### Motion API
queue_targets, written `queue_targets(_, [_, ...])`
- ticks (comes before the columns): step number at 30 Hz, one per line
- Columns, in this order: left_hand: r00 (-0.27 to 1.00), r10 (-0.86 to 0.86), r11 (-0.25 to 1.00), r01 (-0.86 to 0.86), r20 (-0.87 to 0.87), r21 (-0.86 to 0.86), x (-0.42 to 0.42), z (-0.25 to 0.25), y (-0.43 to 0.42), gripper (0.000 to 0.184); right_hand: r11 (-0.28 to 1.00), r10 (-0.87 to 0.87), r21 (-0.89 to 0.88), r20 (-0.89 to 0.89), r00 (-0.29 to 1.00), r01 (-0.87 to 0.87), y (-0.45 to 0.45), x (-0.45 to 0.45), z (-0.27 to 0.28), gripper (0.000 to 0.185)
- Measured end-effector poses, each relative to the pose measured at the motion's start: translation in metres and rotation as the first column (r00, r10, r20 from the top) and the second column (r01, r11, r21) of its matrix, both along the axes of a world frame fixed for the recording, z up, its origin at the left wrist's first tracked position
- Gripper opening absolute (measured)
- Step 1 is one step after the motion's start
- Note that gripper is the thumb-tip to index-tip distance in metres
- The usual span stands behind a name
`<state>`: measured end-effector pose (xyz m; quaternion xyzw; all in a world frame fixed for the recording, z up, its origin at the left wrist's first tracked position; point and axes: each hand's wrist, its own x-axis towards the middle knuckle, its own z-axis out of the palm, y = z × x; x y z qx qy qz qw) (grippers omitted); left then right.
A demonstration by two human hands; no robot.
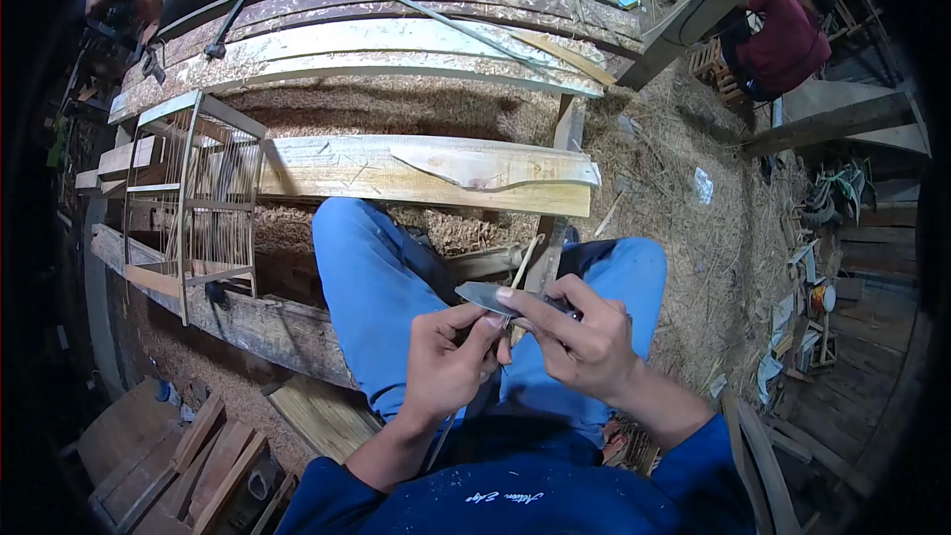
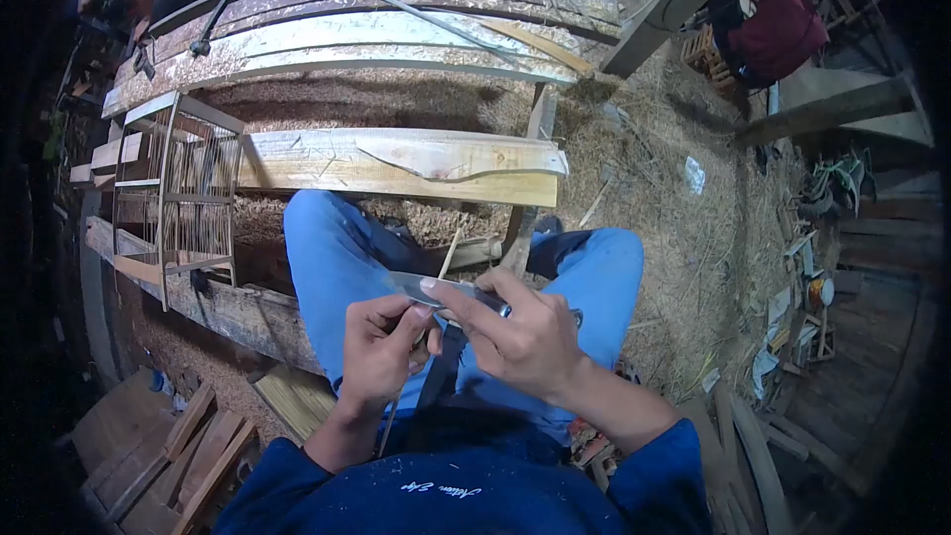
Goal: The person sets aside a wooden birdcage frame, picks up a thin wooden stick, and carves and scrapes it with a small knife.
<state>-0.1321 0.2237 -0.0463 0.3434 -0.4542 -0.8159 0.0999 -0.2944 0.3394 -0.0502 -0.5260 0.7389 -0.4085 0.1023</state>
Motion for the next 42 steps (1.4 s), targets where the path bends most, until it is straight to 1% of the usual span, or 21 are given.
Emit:
queue_targets(1, [1.000, -0.009, 1.000, 0.009, 0.007, 0.002, 0.001, 0.002, 0.000, 0.026, 0.997, 0.072, 0.007, -0.010, 0.997, -0.071, 0.000, 0.005, 0.002, 0.054])
queue_targets(2, [1.000, 0.014, 0.999, -0.014, 0.021, 0.037, -0.002, 0.006, -0.002, 0.026, 0.999, -0.026, -0.027, -0.053, 0.998, 0.025, -0.001, -0.004, -0.008, 0.056])
queue_targets(4, [0.998, 0.054, 0.996, -0.056, 0.025, 0.072, -0.005, 0.004, -0.001, 0.026, 1.000, -0.001, -0.015, -0.049, 0.999, 0.000, -0.001, -0.003, -0.005, 0.056])
queue_targets(7, [1.000, -0.001, 1.000, 0.001, -0.019, 0.007, 0.000, -0.001, 0.001, 0.028, 0.994, 0.093, 0.060, -0.053, 0.994, -0.090, -0.001, 0.006, 0.009, 0.055])
queue_targets(9, [1.000, 0.014, 1.000, -0.014, 0.004, 0.017, -0.005, 0.009, -0.004, 0.028, 0.999, -0.046, -0.002, 0.052, 0.998, 0.047, -0.005, -0.005, 0.003, 0.054])
queue_targets(11, [1.000, 0.007, 1.000, -0.007, -0.001, 0.027, -0.006, 0.003, -0.004, 0.029, 0.999, -0.036, -0.029, 0.023, 0.999, 0.037, -0.005, -0.002, 0.004, 0.054])
queue_targets(13, [0.999, -0.036, 0.999, 0.036, -0.010, -0.024, -0.001, -0.004, -0.001, 0.029, 0.995, 0.087, 0.062, -0.052, 0.995, -0.084, 0.001, 0.007, 0.010, 0.054])
queue_targets(14, [0.999, -0.044, 0.999, 0.044, -0.003, -0.022, 0.000, -0.003, -0.001, 0.029, 1.000, 0.017, -0.011, 0.005, 1.000, -0.017, 0.000, 0.004, 0.000, 0.053])
queue_targets(17, [1.000, -0.015, 1.000, 0.015, 0.016, 0.006, -0.007, 0.001, -0.002, 0.028, 1.000, -0.008, 0.003, -0.032, 0.999, 0.008, 0.000, 0.001, -0.005, 0.054])
queue_targets(19, [1.000, 0.009, 0.997, -0.009, -0.001, -0.073, -0.003, -0.004, 0.004, 0.029, 0.998, 0.065, 0.007, -0.057, 0.996, -0.064, 0.000, 0.002, -0.001, 0.053])
queue_targets(21, [0.999, -0.012, 0.998, 0.014, 0.036, -0.055, -0.001, 0.001, 0.001, 0.029, 0.997, -0.042, -0.075, -0.117, 0.992, 0.033, -0.001, -0.013, -0.009, 0.050])
queue_targets(22, [0.998, -0.020, 0.999, 0.023, 0.060, -0.039, -0.003, 0.004, 0.000, 0.030, 0.983, -0.172, 0.069, -0.014, 0.985, 0.173, -0.002, -0.017, 0.001, 0.046])
queue_targets(23, [0.998, -0.016, 0.999, 0.018, 0.053, -0.043, -0.006, 0.007, 0.000, 0.030, 0.984, -0.168, 0.064, -0.021, 0.986, 0.169, -0.003, -0.014, 0.007, 0.046])
queue_targets(25, [0.999, -0.009, 0.998, 0.012, 0.039, -0.058, -0.005, 0.013, 0.002, 0.032, 0.999, 0.008, 0.033, -0.048, 0.999, -0.007, 0.001, 0.005, 0.012, 0.039])
queue_targets(27, [1.000, 0.002, 0.998, -0.002, -0.003, -0.064, -0.006, 0.013, -0.004, 0.033, 0.999, 0.013, 0.046, -0.035, 0.999, -0.011, 0.002, 0.000, 0.004, 0.039])
queue_targets(29, [1.000, -0.006, 1.000, 0.007, 0.020, -0.026, -0.005, 0.014, -0.004, 0.035, 0.975, -0.220, 0.037, 0.050, 0.974, 0.219, 0.003, -0.013, -0.007, 0.041])
queue_targets(30, [1.000, 0.003, 1.000, -0.003, 0.018, -0.028, -0.005, 0.011, -0.004, 0.035, 0.971, -0.233, -0.039, 0.101, 0.967, 0.237, 0.003, -0.017, -0.007, 0.039])
queue_targets(34, [1.000, -0.026, 1.000, 0.026, 0.007, 0.004, -0.002, 0.007, -0.003, 0.034, 0.998, -0.063, -0.016, 0.139, 0.988, 0.066, 0.010, -0.003, 0.016, 0.045])
queue_targets(35, [0.999, -0.035, 0.999, 0.035, 0.009, 0.011, -0.003, 0.007, -0.003, 0.032, 0.997, -0.073, -0.018, 0.135, 0.988, 0.076, 0.010, -0.002, 0.016, 0.045])
queue_targets(37, [0.999, -0.045, 0.999, 0.045, 0.012, -0.006, -0.006, 0.008, -0.003, 0.034, 0.999, 0.036, -0.002, 0.014, 0.999, -0.036, 0.010, -0.002, 0.013, 0.048])
queue_targets(42, [1.000, -0.017, 1.000, 0.017, 0.003, -0.021, -0.005, 0.010, -0.001, 0.034, 0.999, 0.019, -0.048, 0.013, 1.000, -0.019, 0.007, 0.003, 0.008, 0.051])
